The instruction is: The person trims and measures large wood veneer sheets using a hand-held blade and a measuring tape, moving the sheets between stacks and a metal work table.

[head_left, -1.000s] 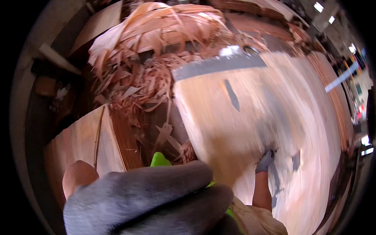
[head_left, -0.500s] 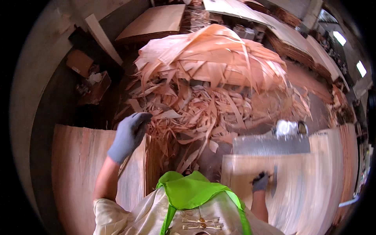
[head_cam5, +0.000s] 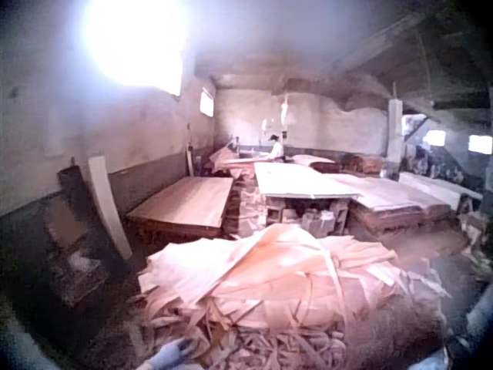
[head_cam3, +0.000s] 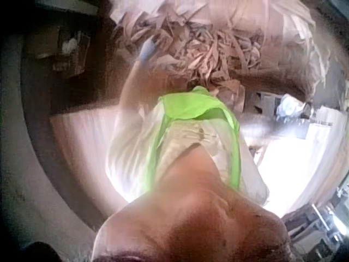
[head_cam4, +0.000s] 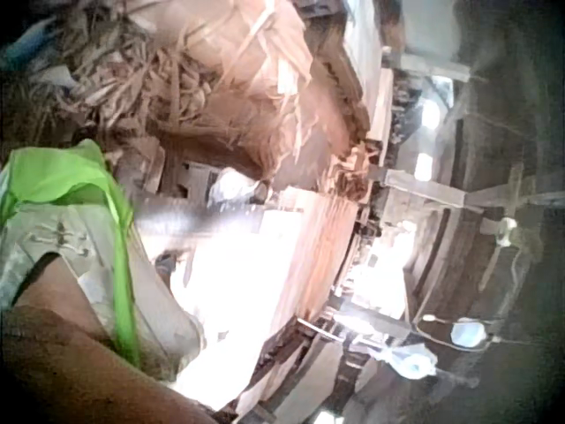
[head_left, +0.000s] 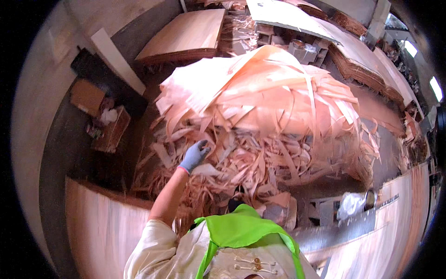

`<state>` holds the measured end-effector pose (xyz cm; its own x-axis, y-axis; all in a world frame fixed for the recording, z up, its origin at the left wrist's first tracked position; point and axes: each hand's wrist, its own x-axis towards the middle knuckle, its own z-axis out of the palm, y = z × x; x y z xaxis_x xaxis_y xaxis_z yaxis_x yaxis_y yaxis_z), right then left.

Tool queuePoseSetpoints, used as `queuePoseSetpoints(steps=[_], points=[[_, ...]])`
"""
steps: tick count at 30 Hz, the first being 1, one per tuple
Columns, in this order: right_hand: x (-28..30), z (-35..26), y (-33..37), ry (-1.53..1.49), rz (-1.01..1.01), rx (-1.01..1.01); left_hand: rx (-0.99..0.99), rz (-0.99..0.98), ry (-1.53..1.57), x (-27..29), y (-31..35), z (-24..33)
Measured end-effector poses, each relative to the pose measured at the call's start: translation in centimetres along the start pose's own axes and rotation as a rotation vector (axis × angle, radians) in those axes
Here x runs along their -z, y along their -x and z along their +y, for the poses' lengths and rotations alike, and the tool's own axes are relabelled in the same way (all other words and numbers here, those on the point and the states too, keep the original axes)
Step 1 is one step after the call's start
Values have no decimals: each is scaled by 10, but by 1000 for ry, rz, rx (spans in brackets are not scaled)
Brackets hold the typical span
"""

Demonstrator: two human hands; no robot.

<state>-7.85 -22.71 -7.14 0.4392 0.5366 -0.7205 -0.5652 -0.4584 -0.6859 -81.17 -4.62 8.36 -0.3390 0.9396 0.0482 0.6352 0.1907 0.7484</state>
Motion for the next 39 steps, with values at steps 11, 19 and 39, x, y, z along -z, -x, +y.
queuePoseSetpoints(steps=[11, 19, 39], points=[[-83, -25, 2, -57, 320, 263, 160, 170, -333, -65, -270, -9], [-217, -18, 32, -41, 558, 222, 278, 244, -528, -73, -451, 3], [-920, -107, 15, -45, -556, 42, -566, -34, -592, 108, -444, -69]])
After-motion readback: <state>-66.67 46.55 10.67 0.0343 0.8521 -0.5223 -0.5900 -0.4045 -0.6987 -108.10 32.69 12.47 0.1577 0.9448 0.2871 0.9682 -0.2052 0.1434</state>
